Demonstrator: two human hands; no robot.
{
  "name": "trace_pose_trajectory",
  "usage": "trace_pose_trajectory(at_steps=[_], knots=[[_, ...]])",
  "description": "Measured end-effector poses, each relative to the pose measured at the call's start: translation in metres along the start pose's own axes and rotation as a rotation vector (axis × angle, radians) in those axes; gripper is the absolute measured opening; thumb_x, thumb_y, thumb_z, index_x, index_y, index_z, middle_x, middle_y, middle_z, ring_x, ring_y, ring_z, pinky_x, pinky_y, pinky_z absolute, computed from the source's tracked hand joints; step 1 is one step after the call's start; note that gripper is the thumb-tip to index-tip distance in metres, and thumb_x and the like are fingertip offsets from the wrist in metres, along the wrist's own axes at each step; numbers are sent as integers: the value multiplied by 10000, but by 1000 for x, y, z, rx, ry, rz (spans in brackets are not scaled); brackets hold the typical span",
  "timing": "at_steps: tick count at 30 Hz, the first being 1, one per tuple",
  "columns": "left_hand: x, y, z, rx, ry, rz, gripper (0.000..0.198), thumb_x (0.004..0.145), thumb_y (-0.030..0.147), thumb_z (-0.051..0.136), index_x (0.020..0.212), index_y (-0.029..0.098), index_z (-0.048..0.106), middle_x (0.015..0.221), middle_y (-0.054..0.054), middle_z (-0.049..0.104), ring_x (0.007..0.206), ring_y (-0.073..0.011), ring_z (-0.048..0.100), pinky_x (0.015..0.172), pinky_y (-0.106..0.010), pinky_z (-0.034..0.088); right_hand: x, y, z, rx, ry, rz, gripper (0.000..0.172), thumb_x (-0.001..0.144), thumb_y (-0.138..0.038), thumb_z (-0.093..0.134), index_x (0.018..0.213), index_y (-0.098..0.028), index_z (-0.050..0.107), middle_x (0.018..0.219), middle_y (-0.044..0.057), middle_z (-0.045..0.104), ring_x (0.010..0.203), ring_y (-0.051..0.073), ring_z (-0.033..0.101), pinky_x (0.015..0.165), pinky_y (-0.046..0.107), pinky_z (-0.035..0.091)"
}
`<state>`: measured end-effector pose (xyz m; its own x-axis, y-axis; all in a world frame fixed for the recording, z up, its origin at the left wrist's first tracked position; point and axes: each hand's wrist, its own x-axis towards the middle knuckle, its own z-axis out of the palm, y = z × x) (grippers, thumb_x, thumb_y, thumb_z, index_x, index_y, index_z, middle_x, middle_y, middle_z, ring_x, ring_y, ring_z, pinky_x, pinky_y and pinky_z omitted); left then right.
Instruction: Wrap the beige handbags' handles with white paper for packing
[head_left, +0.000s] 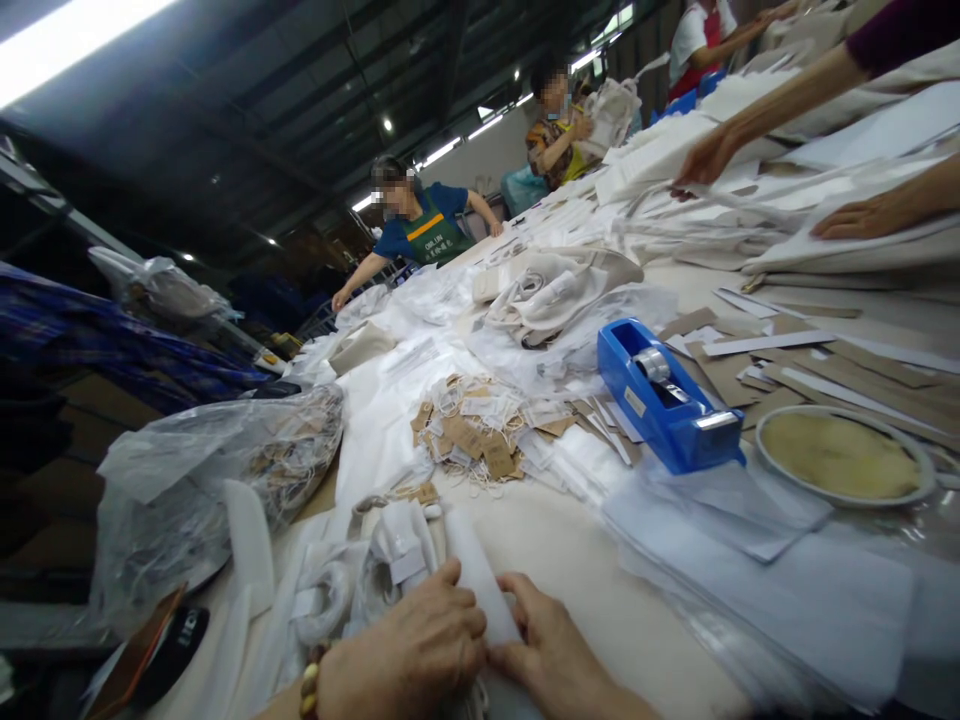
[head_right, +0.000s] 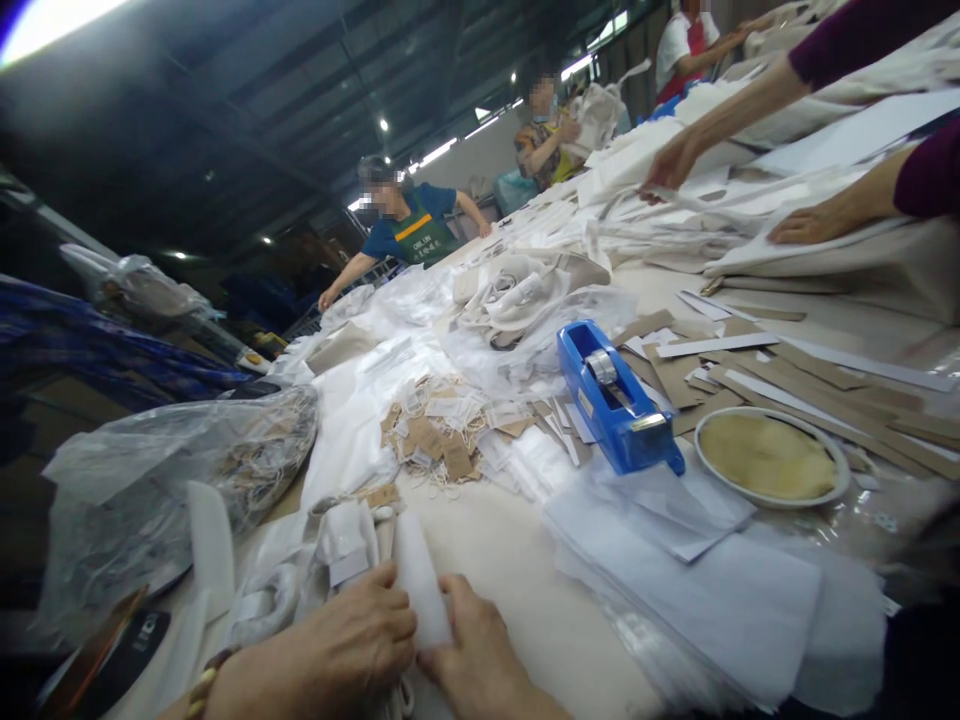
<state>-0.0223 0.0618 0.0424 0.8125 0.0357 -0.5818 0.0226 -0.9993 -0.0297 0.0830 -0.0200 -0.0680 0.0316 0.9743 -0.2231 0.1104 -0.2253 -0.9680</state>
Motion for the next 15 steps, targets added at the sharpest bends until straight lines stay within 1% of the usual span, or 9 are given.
trace_pose_trajectory(at_steps=[2,5,7,9,10,11,12,14,15], knots=[[3,2,1,18,-5,-15,106,724,96,530,667,185,522,695,-20,600,682,-174,521,797,-352,353,18,-8,12,-112,12,1,304,669,-80,468,962,-144,519,825,48,652,719,156,575,597,219,381],[2,0,2,-22,-17,-70,119,743,78,506,694,180,544,773,-23,633,751,-181,554,838,-358,365,38,-13,23,-220,-71,-53,200,753,-94,455,937,-116,532,901,117,669,778,193,612,626,244,406],[-9,-5,6,-78,38,-98,160,767,73,488,824,194,576,905,-21,653,854,-185,571,902,-362,355,41,-13,22,-248,-153,-120,234,770,-108,476,996,-116,536,935,119,671,808,210,624,657,256,427],[-32,-13,15,-69,177,-145,351,767,90,515,1090,223,545,1120,-41,623,1044,-214,541,1003,-392,303,37,-14,14,-284,-202,-182,278,814,-137,459,1084,-111,521,977,133,657,856,230,623,723,287,451],[-48,-18,25,-44,263,-194,487,761,119,550,1227,236,471,1231,-61,572,1146,-242,492,1042,-414,272,32,-14,8,-304,-206,-199,306,838,-149,438,1133,-95,503,1001,156,642,888,248,616,762,317,457],[-67,-23,37,-10,360,-272,653,745,175,603,1345,240,352,1331,-88,496,1236,-282,421,1068,-444,248,27,-14,2,-330,-207,-208,332,850,-144,418,1167,-74,487,1017,181,624,910,266,607,789,348,461],[-88,-28,53,-3,453,-393,779,735,258,653,1404,251,254,1396,-102,424,1284,-311,367,1071,-453,263,21,-13,-5,-361,-205,-220,361,839,-109,407,1190,-62,477,1032,195,605,932,276,598,811,370,462],[-130,-34,94,-97,624,-649,901,721,431,670,1436,254,151,1449,-134,326,1312,-351,325,1049,-484,322,11,-8,-16,-411,-219,-307,473,749,7,408,1206,-91,481,1089,174,569,1002,260,571,861,356,460],[-149,-35,116,-196,661,-808,915,728,480,639,1441,232,122,1459,-155,297,1318,-368,312,1049,-517,320,6,-4,-20,-421,-234,-379,531,700,45,415,1198,-124,493,1130,149,548,1037,239,556,881,325,458]])
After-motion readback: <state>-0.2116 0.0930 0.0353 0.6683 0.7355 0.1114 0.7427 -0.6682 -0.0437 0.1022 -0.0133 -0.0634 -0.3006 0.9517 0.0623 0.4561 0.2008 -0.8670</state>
